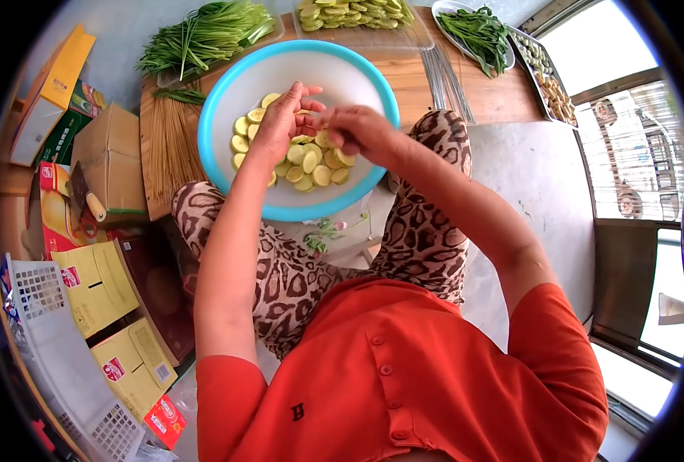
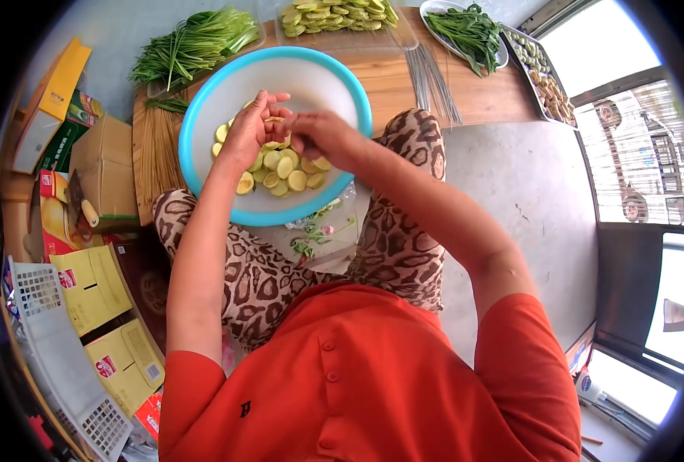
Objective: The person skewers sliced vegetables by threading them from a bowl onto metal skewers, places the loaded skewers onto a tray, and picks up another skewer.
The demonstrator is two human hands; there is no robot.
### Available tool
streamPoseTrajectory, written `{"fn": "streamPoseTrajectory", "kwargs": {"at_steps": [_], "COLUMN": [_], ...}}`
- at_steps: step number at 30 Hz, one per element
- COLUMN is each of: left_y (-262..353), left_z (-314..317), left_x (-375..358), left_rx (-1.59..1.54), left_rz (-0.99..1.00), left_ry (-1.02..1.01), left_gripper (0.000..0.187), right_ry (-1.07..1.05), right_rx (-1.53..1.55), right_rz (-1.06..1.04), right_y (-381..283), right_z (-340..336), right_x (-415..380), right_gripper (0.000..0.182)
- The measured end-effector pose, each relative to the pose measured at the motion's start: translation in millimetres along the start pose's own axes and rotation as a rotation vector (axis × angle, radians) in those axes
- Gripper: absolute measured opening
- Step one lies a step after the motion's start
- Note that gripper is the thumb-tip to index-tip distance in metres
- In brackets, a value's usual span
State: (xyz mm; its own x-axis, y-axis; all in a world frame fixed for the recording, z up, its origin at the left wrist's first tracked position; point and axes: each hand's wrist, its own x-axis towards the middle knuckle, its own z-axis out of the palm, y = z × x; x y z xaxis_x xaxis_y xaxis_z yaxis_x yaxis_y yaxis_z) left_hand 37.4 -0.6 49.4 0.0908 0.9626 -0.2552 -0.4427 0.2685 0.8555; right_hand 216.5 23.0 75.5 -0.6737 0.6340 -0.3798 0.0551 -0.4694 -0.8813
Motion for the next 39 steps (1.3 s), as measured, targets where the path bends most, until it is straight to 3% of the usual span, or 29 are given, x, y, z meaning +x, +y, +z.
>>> {"fn": "streamPoseTrajectory", "kwargs": {"at_steps": [1,3,4,5,7,9,11,13,15,19,22,25,27,31,34,39], "left_y": [-9,-27,-29,-36,-50,-59,-65,-71,-78,-93,-94,-79,-59,-13,29,21], "left_z": [-3,-9,1,2,5,11,17,26,36,42,47,50,45,-14,-28,-67], "left_x": [5,16,13,14,14,15,19,24,29,42,39,28,23,18,-8,-6], "left_rx": [0.003,0.486,0.769,0.775,1.247,1.306,1.572,1.623,1.707,1.772,1.702,1.599,1.139,0.22,-0.03,-0.333], "left_rz": [-0.005,0.149,0.185,0.179,0.596,0.613,0.876,0.851,0.638,0.514,0.649,0.757,0.187,0.13,0.174,0.211], "left_ry": [-0.002,0.05,0.126,0.12,0.067,0.031,-0.057,-0.079,-0.038,0.029,0.111,0.04,0.172,0.2,0.184,0.202], "left_gripper": [0.038,0.036,0.026,0.026,0.022,0.02,0.022,0.029,0.031,0.034,0.031,0.029,0.022,0.02,0.021,0.03], "right_ry": [0.087,0.073,0.138,0.177,0.136,0.14,0.169,0.158,0.176,0.164,0.165,0.177,0.126,0.018,-0.021,-0.131], "right_rx": [0.048,0.121,0.142,0.186,0.453,0.376,0.352,0.273,0.269,0.217,0.199,0.191,0.209,0.159,0.112,0.097], "right_rz": [-0.033,-0.202,-0.22,-0.225,-0.211,-0.254,-0.265,-0.302,-0.321,-0.306,-0.3,-0.285,-0.294,-0.219,-0.187,-0.112], "right_y": [-6,-11,-10,-9,-8,-6,-8,-9,-10,-12,-15,-16,-11,-14,-13,-4], "right_z": [-9,-38,-49,-61,-74,-75,-68,-67,-65,-63,-61,-60,-63,-49,-34,-8], "right_x": [5,12,15,16,19,18,16,14,11,4,2,0,2,-10,-16,-21], "right_gripper": [0.019,0.02,0.02,0.019,0.019,0.018,0.018,0.017,0.017,0.02,0.019,0.019,0.018,0.024,0.027,0.029]}}
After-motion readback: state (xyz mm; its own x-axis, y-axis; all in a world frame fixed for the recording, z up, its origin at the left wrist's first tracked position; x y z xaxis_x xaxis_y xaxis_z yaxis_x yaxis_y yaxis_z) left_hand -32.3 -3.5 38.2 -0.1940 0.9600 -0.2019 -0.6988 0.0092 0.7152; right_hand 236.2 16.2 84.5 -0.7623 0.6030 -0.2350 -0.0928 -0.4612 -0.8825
